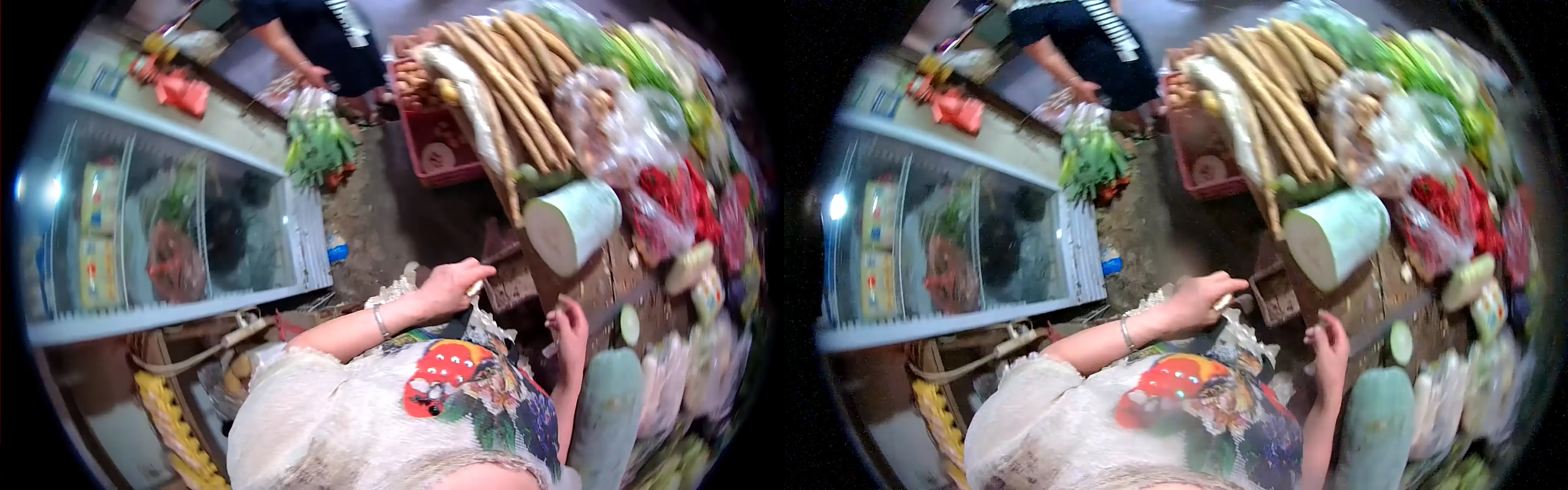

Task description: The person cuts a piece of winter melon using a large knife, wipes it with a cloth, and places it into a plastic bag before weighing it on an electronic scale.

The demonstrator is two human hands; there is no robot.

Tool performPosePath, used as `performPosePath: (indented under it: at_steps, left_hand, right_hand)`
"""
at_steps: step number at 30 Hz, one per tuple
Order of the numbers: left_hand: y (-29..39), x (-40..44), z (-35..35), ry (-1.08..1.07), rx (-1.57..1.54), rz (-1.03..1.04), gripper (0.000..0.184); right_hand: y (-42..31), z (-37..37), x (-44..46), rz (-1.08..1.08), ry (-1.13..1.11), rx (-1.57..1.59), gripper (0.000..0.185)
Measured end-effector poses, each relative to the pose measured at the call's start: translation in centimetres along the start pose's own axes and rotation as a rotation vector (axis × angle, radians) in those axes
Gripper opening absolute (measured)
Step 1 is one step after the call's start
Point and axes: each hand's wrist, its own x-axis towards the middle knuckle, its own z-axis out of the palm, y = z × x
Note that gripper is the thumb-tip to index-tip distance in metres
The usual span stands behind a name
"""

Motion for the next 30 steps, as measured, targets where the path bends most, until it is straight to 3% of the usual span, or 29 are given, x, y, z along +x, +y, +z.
performPosePath:
  at_steps: [3,8,10,13,18,25,30]
  left_hand:
    - [-1.3,-1.2,-0.7,-0.027,0.038,-0.023,0.027]
    - [-3.3,-5.1,-3.2,0.129,0.052,-0.142,0.012]
    - [-4.7,-7.3,-4.5,0.204,0.053,-0.204,0.013]
    - [-5.6,-10.3,-6.9,0.204,0.023,-0.378,0.009]
    - [-8.4,-15.4,-7.4,0.165,0.018,-0.506,0.017]
    - [-10.3,-18.6,-8.4,0.112,-0.04,-0.702,0.012]
    - [-12.1,-20.2,-8.2,0.133,-0.051,-0.76,0.012]
  right_hand:
    - [-1.7,3.0,-0.8,0.078,-0.064,-0.121,0.035]
    - [-2.0,8.1,1.2,0.075,-0.208,-0.301,0.041]
    - [-3.4,11.2,1.3,-0.024,-0.28,-0.436,0.041]
    - [-3.5,14.7,2.0,-0.058,-0.381,-0.538,0.041]
    - [-2.4,19.2,1.9,-0.065,-0.465,-0.682,0.038]
    - [0.1,22.2,3.0,0.084,-0.531,-0.809,0.042]
    - [3.7,22.0,3.9,0.028,-0.566,-0.91,0.041]
